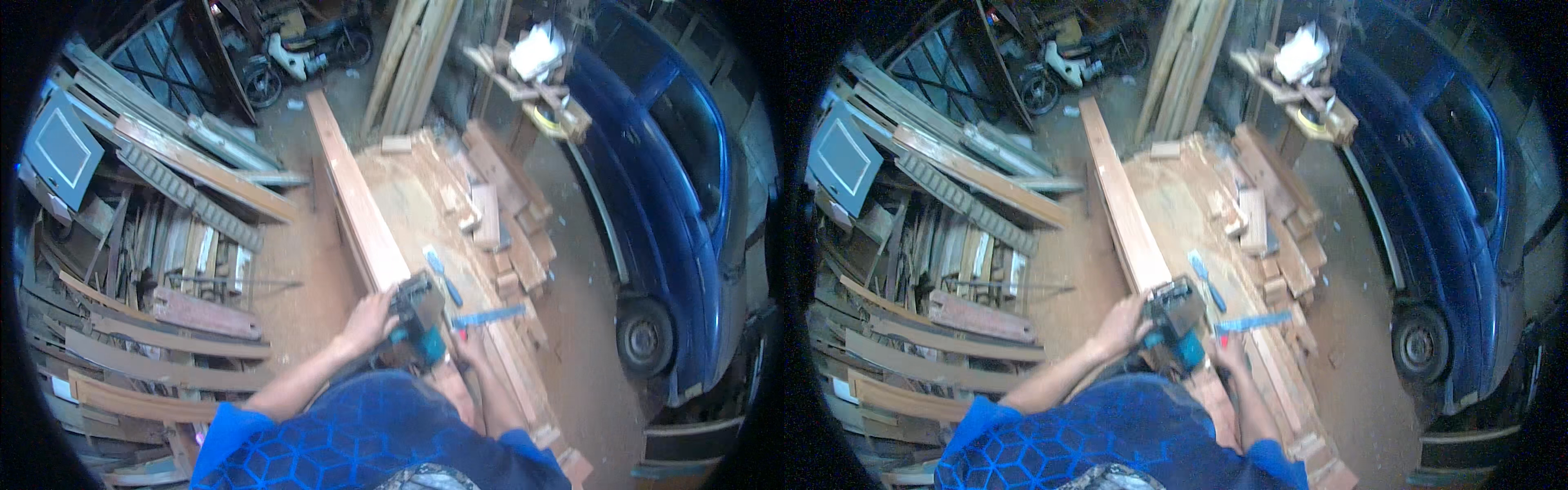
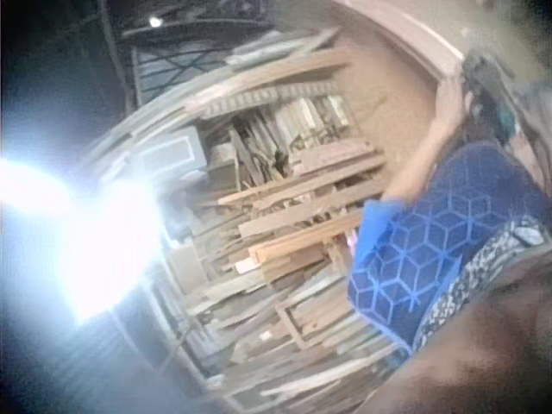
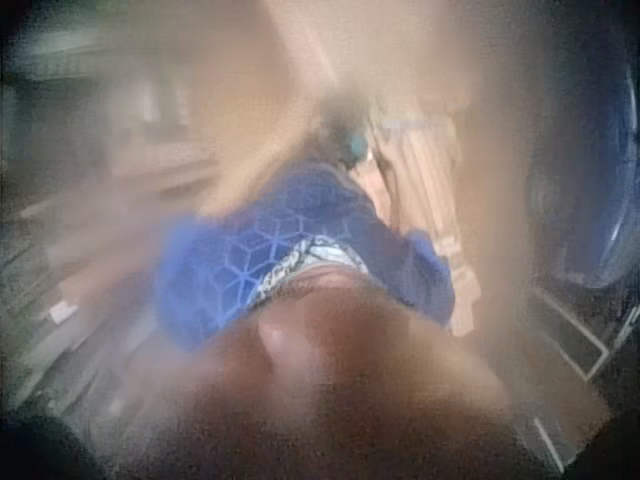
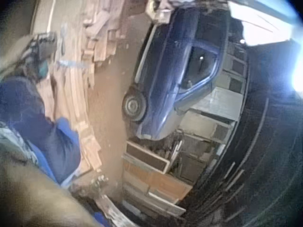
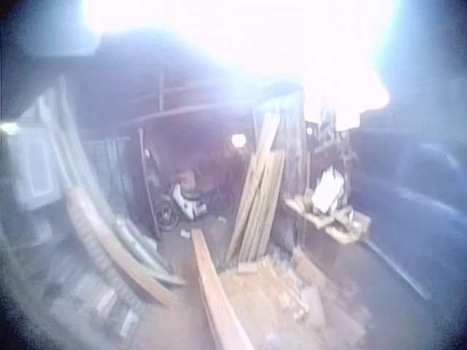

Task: The person positions a long wooden plank on a workbench, marks it with a pencil and square, and then uses a circular saw to cut the plank. The person handles the plank and saw to perform the cut.

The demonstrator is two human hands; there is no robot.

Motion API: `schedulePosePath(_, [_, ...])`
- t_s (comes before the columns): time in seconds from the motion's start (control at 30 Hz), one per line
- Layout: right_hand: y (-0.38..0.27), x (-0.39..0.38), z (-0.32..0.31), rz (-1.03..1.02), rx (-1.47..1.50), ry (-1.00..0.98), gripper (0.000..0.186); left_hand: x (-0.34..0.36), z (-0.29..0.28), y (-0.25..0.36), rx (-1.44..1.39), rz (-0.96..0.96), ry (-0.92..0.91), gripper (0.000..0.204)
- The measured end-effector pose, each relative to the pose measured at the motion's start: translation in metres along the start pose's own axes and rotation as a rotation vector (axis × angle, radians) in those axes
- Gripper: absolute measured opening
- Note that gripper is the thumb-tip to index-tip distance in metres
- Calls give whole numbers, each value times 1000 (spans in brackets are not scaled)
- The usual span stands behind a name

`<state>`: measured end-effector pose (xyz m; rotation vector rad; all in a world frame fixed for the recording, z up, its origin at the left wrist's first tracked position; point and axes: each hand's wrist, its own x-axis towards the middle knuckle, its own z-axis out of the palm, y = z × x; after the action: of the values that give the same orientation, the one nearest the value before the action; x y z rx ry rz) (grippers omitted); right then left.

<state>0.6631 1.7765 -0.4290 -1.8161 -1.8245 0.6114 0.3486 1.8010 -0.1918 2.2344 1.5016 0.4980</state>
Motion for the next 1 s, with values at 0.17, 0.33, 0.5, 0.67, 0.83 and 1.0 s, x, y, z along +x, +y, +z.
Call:
schedulePosePath(0.17, [-85,-6,-46,-92,480,-405,106,-2,7,-6,2,1,35,64])
schedulePosePath(0.33, [-99,-15,-40,-148,526,-286,109,17,11,-37,-64,-26,-30,36])
schedulePosePath(0.5, [-157,-19,-112,-17,236,-104,93,18,4,-90,-391,-246,-142,48])
schedulePosePath(0.67, [-236,-9,-151,15,-85,-82,82,14,82,-168,-715,-279,-472,41])
schedulePosePath(0.83, [-254,21,-112,35,-175,-37,85,12,68,-197,-814,-741,-346,36])
schedulePosePath(1.0, [-249,19,-112,-80,-97,-16,78,26,26,-142,-469,-406,222,38])
